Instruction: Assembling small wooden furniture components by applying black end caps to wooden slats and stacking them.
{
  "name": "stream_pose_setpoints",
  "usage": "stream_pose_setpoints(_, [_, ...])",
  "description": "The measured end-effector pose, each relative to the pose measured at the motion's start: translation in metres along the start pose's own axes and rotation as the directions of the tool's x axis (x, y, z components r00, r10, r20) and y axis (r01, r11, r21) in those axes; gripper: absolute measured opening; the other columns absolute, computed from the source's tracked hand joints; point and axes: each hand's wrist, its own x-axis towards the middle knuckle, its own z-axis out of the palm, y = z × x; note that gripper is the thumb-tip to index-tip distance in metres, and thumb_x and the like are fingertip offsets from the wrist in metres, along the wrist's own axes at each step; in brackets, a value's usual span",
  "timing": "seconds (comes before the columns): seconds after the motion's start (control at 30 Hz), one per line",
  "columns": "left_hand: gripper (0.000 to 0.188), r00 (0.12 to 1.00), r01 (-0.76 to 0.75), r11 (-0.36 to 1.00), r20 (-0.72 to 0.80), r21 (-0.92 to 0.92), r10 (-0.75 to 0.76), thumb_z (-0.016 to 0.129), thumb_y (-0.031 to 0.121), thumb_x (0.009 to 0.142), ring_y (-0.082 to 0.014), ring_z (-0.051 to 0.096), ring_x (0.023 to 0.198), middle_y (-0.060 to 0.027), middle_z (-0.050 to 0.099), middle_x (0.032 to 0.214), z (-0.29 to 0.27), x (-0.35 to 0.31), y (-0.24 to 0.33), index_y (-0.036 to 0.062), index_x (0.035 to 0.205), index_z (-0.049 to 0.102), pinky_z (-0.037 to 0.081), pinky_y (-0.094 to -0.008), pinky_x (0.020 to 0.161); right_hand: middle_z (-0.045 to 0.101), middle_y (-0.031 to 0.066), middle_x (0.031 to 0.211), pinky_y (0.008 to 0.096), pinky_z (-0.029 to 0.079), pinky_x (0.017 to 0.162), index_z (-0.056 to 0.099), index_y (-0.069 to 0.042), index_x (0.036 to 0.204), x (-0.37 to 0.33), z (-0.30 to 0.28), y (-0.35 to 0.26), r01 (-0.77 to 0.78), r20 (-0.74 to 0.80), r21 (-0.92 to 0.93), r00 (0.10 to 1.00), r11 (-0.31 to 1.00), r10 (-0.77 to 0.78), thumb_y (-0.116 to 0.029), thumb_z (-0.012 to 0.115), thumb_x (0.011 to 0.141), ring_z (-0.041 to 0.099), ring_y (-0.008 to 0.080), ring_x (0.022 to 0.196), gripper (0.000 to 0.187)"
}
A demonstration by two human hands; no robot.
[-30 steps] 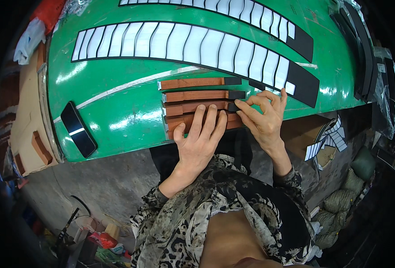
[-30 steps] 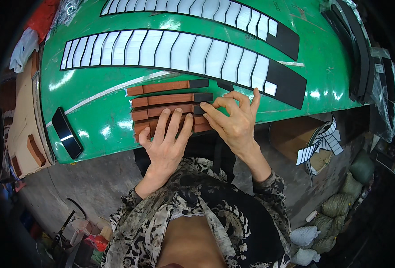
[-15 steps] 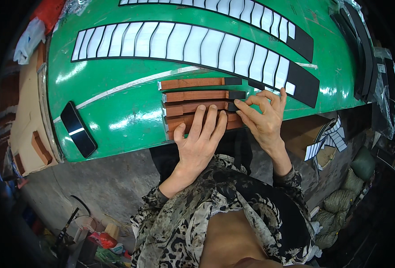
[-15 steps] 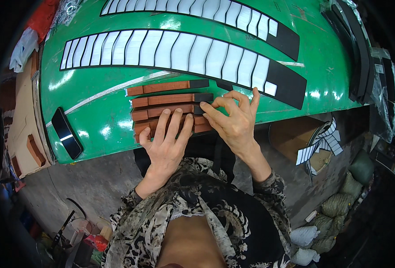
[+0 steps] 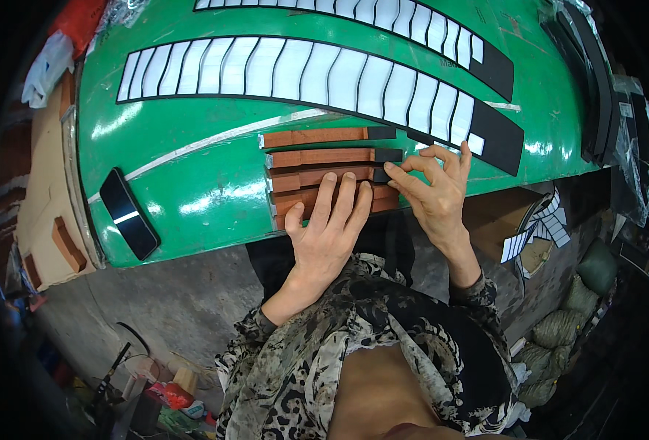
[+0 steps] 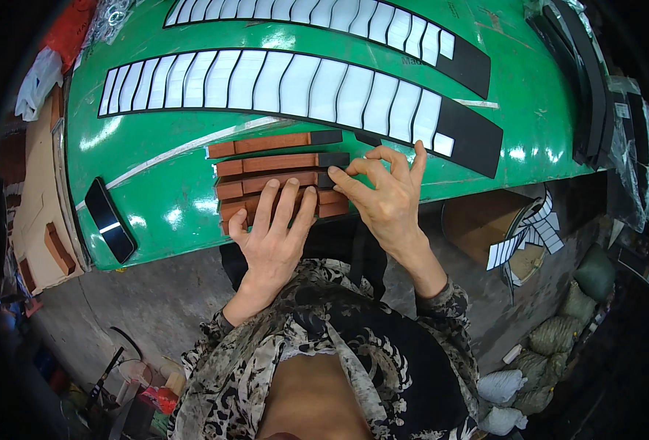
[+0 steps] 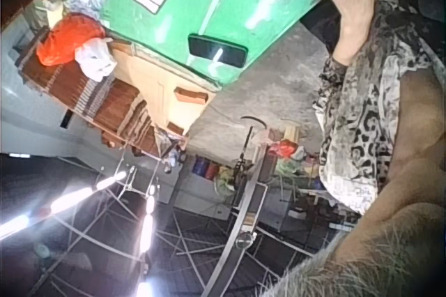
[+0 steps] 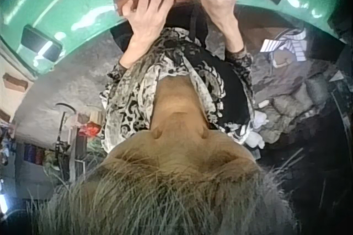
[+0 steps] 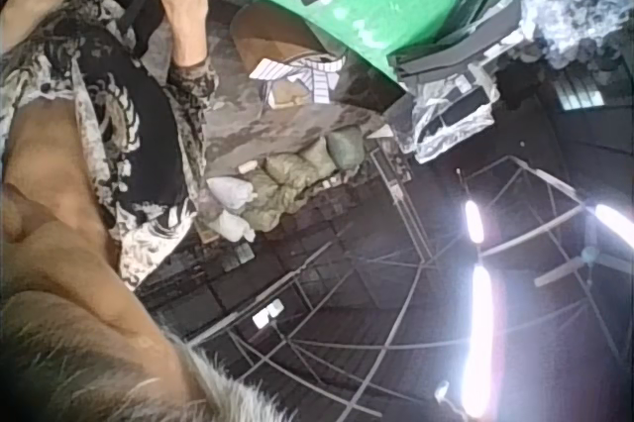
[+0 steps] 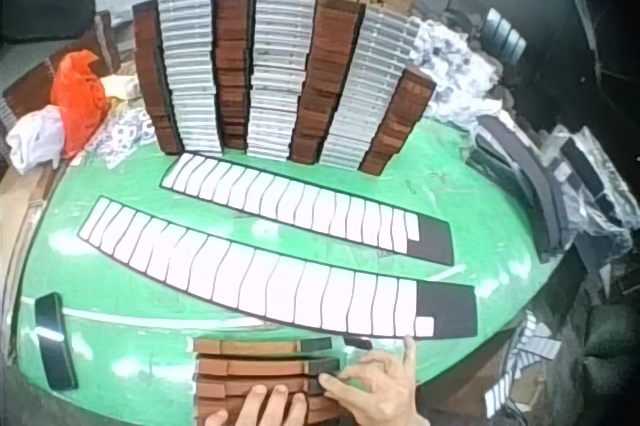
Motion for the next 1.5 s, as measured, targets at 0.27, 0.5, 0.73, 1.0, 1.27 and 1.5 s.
stream_pose_setpoints(0.27, [0.032,1.000,-0.019,1.000,0.011,0.019,0.019,0.065,0.030,0.078,-0.0158,0.053,0.112,0.0020,0.059,0.118,-0.001,0.000,-0.001,0.0230,0.109,0.063,0.020,-0.0431,0.094,0.061,-0.0068,0.083,0.0622,0.023,0.099,0.071,-0.020,0.093,0.000,0.000,0.000,-0.007,-0.013,0.016,1.000,1.000,0.007,-0.019,0.077,0.064,0.054,0.0192,0.092,0.029])
stream_pose_setpoints(0.5, [0.035,1.000,-0.022,1.000,0.020,0.017,0.021,0.067,0.031,0.076,-0.0157,0.052,0.112,0.0025,0.058,0.118,-0.002,0.001,-0.001,0.0231,0.109,0.063,0.019,-0.0435,0.095,0.062,-0.0064,0.085,0.0597,0.024,0.099,0.071,-0.020,0.093,-0.006,-0.007,0.006,-0.103,-0.034,0.080,0.994,0.992,0.106,-0.022,0.077,0.064,0.055,0.0190,0.093,0.029])
stream_pose_setpoints(0.73, [0.038,0.999,-0.014,1.000,0.037,0.020,0.013,0.070,0.031,0.073,-0.0161,0.052,0.113,0.0029,0.058,0.119,0.000,-0.001,-0.001,0.0240,0.110,0.063,0.020,-0.0434,0.095,0.062,-0.0059,0.085,0.0597,0.024,0.099,0.071,-0.018,0.090,-0.014,-0.001,0.012,-0.123,-0.043,0.078,0.991,0.989,0.127,-0.021,0.077,0.065,0.055,0.0194,0.091,0.026])
stream_pose_setpoints(1.0, [0.038,0.999,-0.024,0.999,0.041,0.031,0.023,0.070,0.030,0.073,-0.0160,0.051,0.114,0.0025,0.058,0.118,-0.001,-0.002,-0.001,0.0236,0.109,0.064,0.018,-0.0437,0.096,0.060,-0.0058,0.084,0.0595,0.023,0.100,0.071,-0.016,0.092,-0.014,0.001,0.013,-0.100,-0.040,0.086,0.994,0.991,0.104,-0.020,0.078,0.064,0.055,0.0186,0.091,0.029])
stream_pose_setpoints(1.27, [0.039,0.997,-0.038,0.998,0.065,0.051,0.035,0.069,0.031,0.073,-0.0165,0.051,0.114,0.0022,0.058,0.118,-0.002,-0.002,-0.002,0.0238,0.111,0.063,0.017,-0.0446,0.097,0.061,-0.0055,0.085,0.0591,0.021,0.101,0.071,-0.017,0.093,-0.014,0.002,0.013,-0.130,-0.005,0.143,0.991,0.981,0.132,-0.020,0.078,0.065,0.055,0.0180,0.093,0.029])
stream_pose_setpoints(1.5, [0.030,0.999,-0.015,0.999,0.029,0.042,0.014,0.055,0.021,0.082,-0.0151,0.053,0.112,0.0021,0.058,0.119,0.002,-0.003,0.000,0.0232,0.111,0.062,0.020,-0.0442,0.094,0.061,-0.0056,0.086,0.0598,0.020,0.102,0.071,-0.016,0.092,-0.010,0.001,0.012,-0.120,0.021,0.141,0.993,0.983,0.118,-0.019,0.077,0.066,0.055,0.0177,0.092,0.027])
